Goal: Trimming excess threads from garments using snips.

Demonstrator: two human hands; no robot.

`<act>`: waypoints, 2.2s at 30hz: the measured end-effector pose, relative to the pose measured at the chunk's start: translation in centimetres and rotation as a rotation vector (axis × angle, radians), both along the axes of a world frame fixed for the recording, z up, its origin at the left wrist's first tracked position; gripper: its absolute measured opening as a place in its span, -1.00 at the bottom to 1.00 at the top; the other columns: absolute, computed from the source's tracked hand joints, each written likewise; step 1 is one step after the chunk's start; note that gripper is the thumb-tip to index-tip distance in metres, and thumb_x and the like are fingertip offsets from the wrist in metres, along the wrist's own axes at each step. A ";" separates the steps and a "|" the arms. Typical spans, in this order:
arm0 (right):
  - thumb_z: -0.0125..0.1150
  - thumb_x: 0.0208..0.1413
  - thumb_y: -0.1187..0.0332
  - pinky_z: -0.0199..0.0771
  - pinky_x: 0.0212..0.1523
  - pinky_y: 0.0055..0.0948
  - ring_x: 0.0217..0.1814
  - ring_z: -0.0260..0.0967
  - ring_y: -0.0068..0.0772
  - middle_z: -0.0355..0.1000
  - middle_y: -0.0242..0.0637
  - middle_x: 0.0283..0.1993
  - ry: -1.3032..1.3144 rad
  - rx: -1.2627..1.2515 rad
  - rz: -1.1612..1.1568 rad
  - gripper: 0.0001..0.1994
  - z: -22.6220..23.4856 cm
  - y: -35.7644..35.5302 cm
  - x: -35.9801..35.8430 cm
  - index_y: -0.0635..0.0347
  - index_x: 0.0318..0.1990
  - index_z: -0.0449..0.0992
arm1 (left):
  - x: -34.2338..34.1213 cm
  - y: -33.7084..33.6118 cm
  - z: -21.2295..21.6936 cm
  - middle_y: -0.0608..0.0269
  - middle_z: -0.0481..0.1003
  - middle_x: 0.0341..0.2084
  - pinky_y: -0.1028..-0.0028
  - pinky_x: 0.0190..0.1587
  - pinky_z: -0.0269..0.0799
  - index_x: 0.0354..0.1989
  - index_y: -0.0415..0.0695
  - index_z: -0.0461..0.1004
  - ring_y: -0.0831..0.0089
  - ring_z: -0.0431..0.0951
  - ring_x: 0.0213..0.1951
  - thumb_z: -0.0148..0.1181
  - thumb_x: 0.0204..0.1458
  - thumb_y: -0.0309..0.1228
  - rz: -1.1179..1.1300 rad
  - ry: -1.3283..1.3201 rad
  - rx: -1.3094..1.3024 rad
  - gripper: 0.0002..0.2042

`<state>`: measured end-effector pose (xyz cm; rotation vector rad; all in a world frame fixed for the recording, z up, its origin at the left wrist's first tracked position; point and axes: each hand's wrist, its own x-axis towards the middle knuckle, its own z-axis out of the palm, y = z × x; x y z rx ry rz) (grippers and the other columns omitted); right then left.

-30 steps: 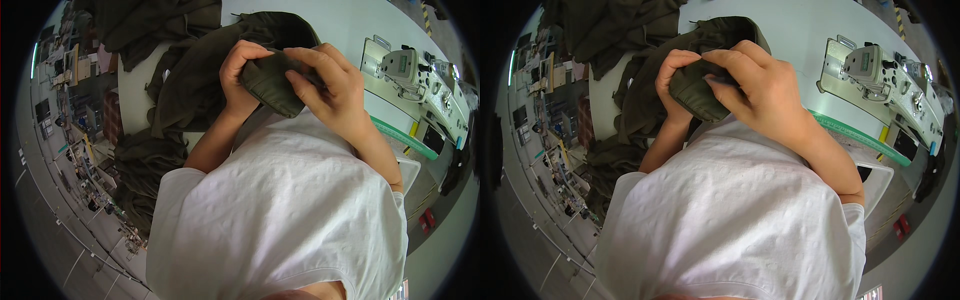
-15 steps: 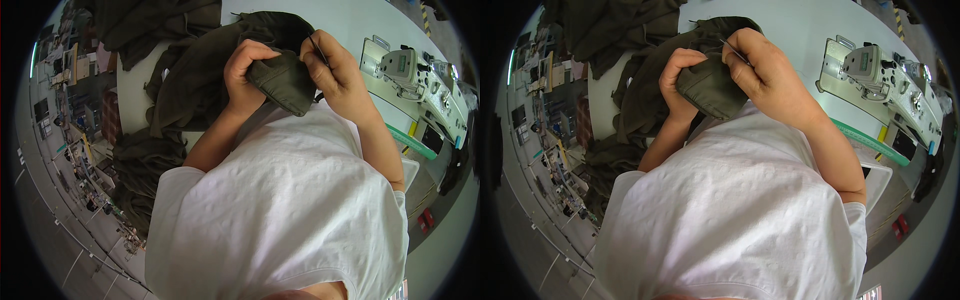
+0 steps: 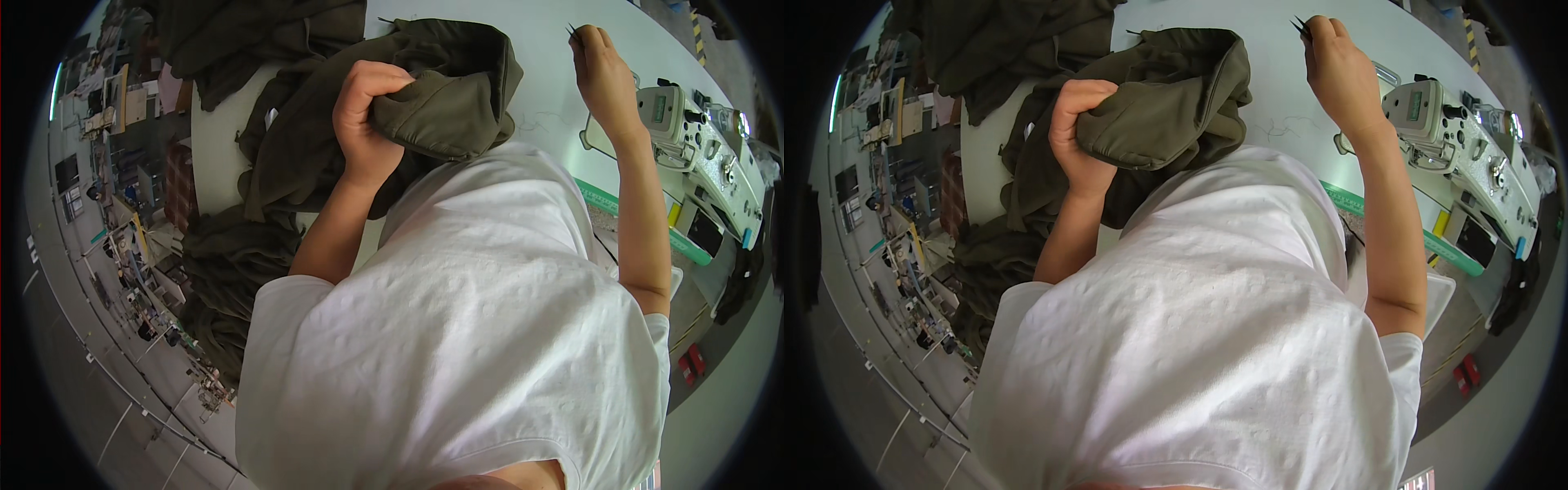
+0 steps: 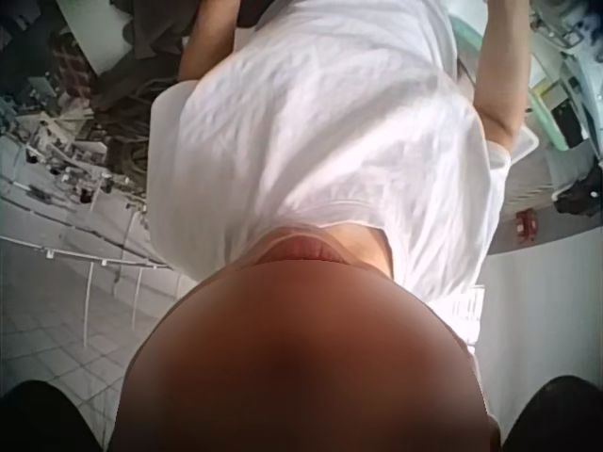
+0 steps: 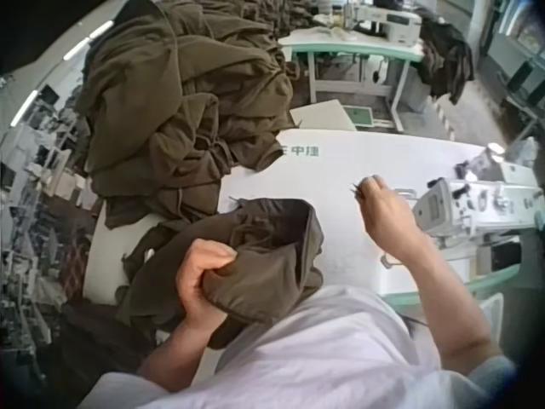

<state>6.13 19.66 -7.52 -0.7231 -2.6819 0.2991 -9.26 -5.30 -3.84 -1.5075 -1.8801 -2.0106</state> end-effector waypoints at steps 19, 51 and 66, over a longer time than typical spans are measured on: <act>0.13 0.13 0.53 0.20 -0.50 -0.64 -0.51 0.17 -0.70 0.28 -0.45 -0.48 0.773 -1.329 -0.006 -0.80 4.8 -7.2 -4.4 0.20 -0.11 0.34 | 2.1 1.9 1.4 0.20 0.51 -0.16 0.49 -0.06 0.42 -0.07 -0.31 0.43 0.49 0.51 -0.15 0.10 0.12 -0.50 -0.270 -1.201 -0.200 -0.77; 0.14 0.19 0.35 0.29 -0.37 -0.61 -0.39 0.24 -0.71 0.37 -0.55 -0.41 0.363 -1.244 0.162 -0.84 4.6 -7.6 -4.1 0.27 -0.21 0.50 | 1.0 3.7 0.1 0.31 0.56 -0.43 0.56 -0.29 0.40 -0.21 -0.30 0.52 0.63 0.47 -0.39 0.21 0.07 -0.43 -0.075 -0.650 -0.365 -0.80; 0.14 0.06 0.44 0.37 -0.41 -0.31 -0.45 0.35 -0.16 0.40 -0.19 -0.38 0.401 -0.519 0.326 -0.89 3.7 -7.9 -4.4 0.27 -0.29 0.48 | 1.3 3.7 0.1 0.32 0.54 -0.33 0.57 -0.18 0.39 -0.17 -0.29 0.51 0.62 0.45 -0.29 0.18 0.08 -0.46 -0.090 -0.727 -0.357 -0.81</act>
